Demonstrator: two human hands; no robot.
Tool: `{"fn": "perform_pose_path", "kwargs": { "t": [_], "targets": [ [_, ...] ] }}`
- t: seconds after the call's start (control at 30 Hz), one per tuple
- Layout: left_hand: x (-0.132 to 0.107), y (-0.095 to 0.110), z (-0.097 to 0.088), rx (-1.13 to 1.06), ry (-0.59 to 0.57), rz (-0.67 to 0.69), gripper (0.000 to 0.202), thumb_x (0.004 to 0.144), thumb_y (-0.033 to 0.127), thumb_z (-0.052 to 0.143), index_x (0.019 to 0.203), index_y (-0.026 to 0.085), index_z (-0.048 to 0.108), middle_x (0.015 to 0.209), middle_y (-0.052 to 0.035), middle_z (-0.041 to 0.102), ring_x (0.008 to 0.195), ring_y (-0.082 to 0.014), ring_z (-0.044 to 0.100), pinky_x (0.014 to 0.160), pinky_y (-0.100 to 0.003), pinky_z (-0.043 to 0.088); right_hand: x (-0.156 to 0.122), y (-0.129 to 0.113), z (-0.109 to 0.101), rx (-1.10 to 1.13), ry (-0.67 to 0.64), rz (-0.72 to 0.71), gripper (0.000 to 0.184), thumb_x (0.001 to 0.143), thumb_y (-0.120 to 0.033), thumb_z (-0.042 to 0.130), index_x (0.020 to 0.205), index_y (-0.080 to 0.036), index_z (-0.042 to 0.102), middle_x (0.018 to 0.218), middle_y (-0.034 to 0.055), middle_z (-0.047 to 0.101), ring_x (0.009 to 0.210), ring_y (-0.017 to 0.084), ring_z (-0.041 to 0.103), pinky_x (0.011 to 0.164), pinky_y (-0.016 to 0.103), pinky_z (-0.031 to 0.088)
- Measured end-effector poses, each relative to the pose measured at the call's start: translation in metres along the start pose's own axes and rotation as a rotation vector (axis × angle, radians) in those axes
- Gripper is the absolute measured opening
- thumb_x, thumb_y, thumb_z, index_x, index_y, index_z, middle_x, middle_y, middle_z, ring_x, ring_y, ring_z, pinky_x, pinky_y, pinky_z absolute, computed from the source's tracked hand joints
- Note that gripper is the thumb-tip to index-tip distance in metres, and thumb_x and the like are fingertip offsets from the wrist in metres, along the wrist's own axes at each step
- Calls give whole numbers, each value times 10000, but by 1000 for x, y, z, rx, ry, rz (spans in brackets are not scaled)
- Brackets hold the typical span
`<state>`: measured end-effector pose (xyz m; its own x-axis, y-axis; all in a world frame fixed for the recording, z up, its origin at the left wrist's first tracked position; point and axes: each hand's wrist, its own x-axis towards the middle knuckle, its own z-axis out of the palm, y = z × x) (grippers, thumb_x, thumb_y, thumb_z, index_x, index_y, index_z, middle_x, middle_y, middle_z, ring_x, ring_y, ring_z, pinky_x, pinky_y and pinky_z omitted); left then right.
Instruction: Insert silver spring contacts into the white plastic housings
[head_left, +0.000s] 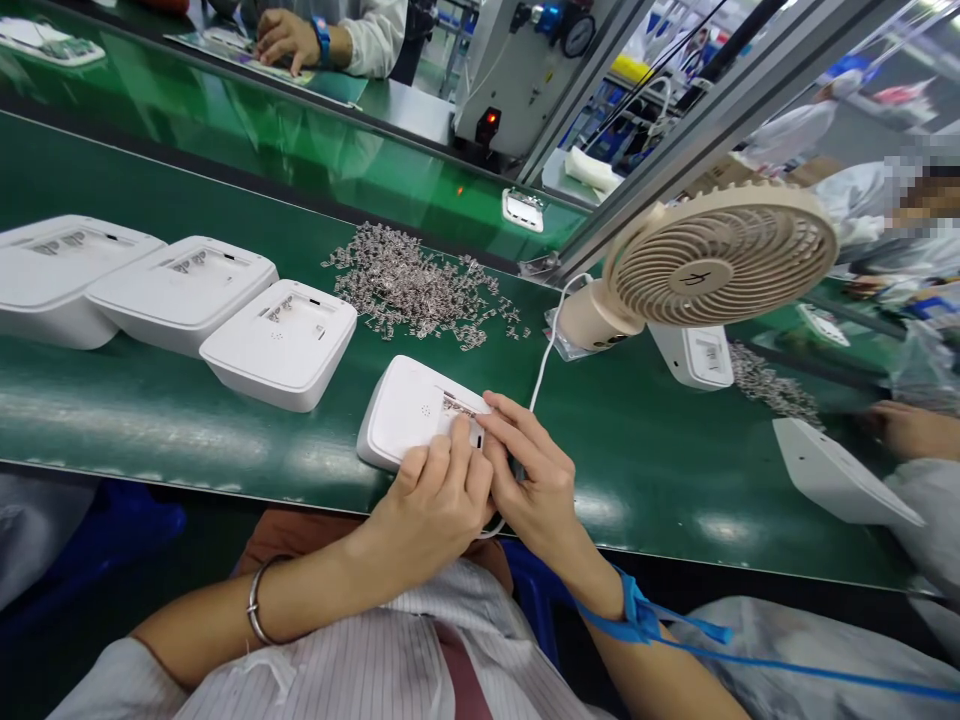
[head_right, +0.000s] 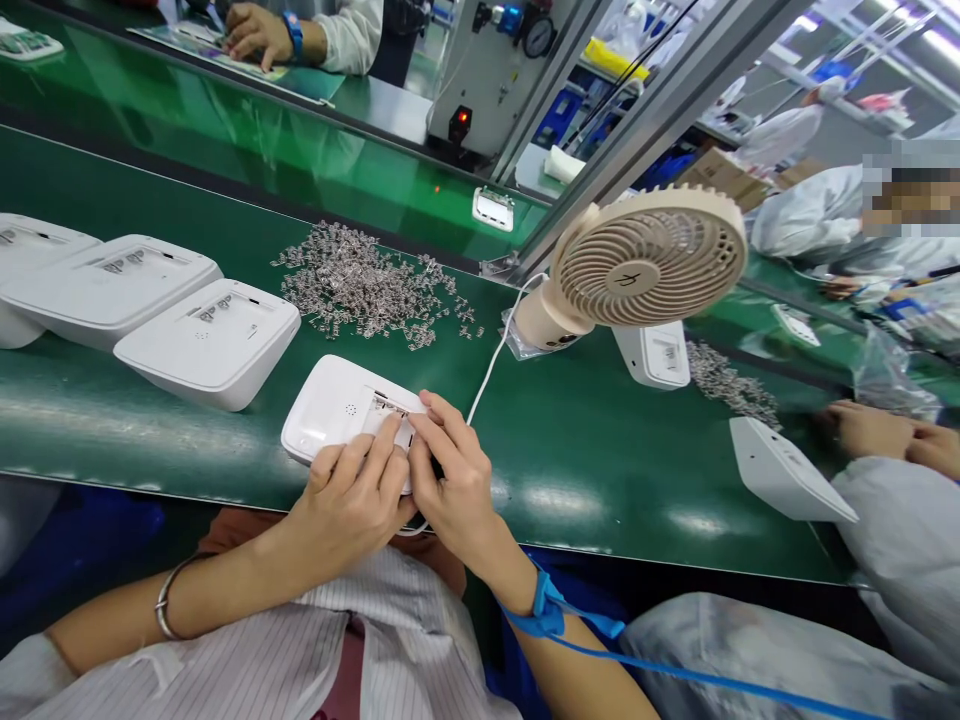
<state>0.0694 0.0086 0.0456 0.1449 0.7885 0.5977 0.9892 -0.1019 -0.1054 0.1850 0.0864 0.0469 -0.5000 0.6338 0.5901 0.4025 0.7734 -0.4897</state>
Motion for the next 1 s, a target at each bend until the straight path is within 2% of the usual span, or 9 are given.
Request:
{"fn": "perform_pose_path", "kwargs": {
  "t": [0.33, 0.43, 0.57, 0.63, 0.73, 0.83, 0.87, 0.9, 1.0],
  "targets": [
    [1, -1, -4, 0, -10, 6, 287, 848, 318, 481, 1023, 134, 614, 1193, -108, 597, 943, -162, 556, 802, -294, 335, 2, -1, -5, -107, -51, -53, 258, 841, -88, 463, 1013, -177, 633, 1150, 140, 589, 988, 220, 599, 797, 396, 528],
    [1, -1, -4, 2, -4, 15, 280, 851, 307, 478, 1025, 137, 618, 1193, -110, 596, 933, -165, 564, 793, -295, 342, 5, -2, -8, -166, -113, -85, 261, 851, -113, 450, 1031, -179, 626, 1154, 144, 582, 1012, 238, 588, 773, 400, 527],
    [3, -2, -6, 5, -24, 19, 272, 863, 309, 471, 1003, 131, 621, 1188, -118, 597, 957, -174, 569, 810, -298, 349, 17, 2, -11, -160, -174, -68, 215, 855, -140, 465, 979, -166, 639, 1147, 149, 573, 893, 206, 618, 760, 370, 532],
    [3, -3, -7, 3, -39, 27, 284, 871, 314, 459, 1006, 122, 620, 1177, -123, 603, 970, -181, 571, 822, -300, 354, 20, 4, -14, -105, -138, 9, 243, 851, -138, 484, 1058, -154, 609, 1166, 157, 557, 803, 170, 626, 743, 339, 534],
    [3, -4, -10, 25, -61, 61, 289, 868, 273, 451, 1041, 106, 611, 1179, -131, 600, 984, -191, 572, 830, -304, 360, 12, -6, -24, -25, -7, 147, 331, 843, -127, 509, 1169, -170, 541, 1135, 138, 568, 752, 147, 611, 693, 304, 522],
    [3, -5, -15, 67, -90, 95, 292, 861, 210, 430, 1070, 99, 602, 1173, -128, 604, 987, -192, 572, 827, -297, 363, -15, -30, -41, 71, 71, 233, 216, 821, -98, 523, 989, -210, 599, 905, 59, 619, 787, 161, 587, 674, 278, 496],
    [3, -5, -17, 76, -102, 96, 298, 861, 196, 417, 1075, 98, 601, 1171, -127, 605, 987, -191, 572, 826, -294, 365, -27, -39, -46, 133, 25, 258, 170, 816, -93, 523, 906, -214, 601, 817, 37, 611, 742, 151, 580, 647, 261, 490],
    [4, -5, -19, 84, -119, 93, 308, 861, 184, 404, 1083, 95, 599, 1174, -127, 603, 989, -190, 572, 827, -291, 366, -39, -47, -49, 213, -76, 293, 135, 815, -99, 521, 828, -212, 592, 749, 21, 598, 689, 141, 572, 618, 247, 483],
    [7, -6, -21, 108, -170, 70, 351, 854, 149, 372, 1130, 73, 575, 1202, -140, 582, 1005, -192, 563, 824, -287, 372, -71, -60, -35, 472, -489, 505, 101, 844, -199, 511, 795, -196, 599, 648, 4, 580, 586, 125, 559, 540, 222, 474]
  ]
}}
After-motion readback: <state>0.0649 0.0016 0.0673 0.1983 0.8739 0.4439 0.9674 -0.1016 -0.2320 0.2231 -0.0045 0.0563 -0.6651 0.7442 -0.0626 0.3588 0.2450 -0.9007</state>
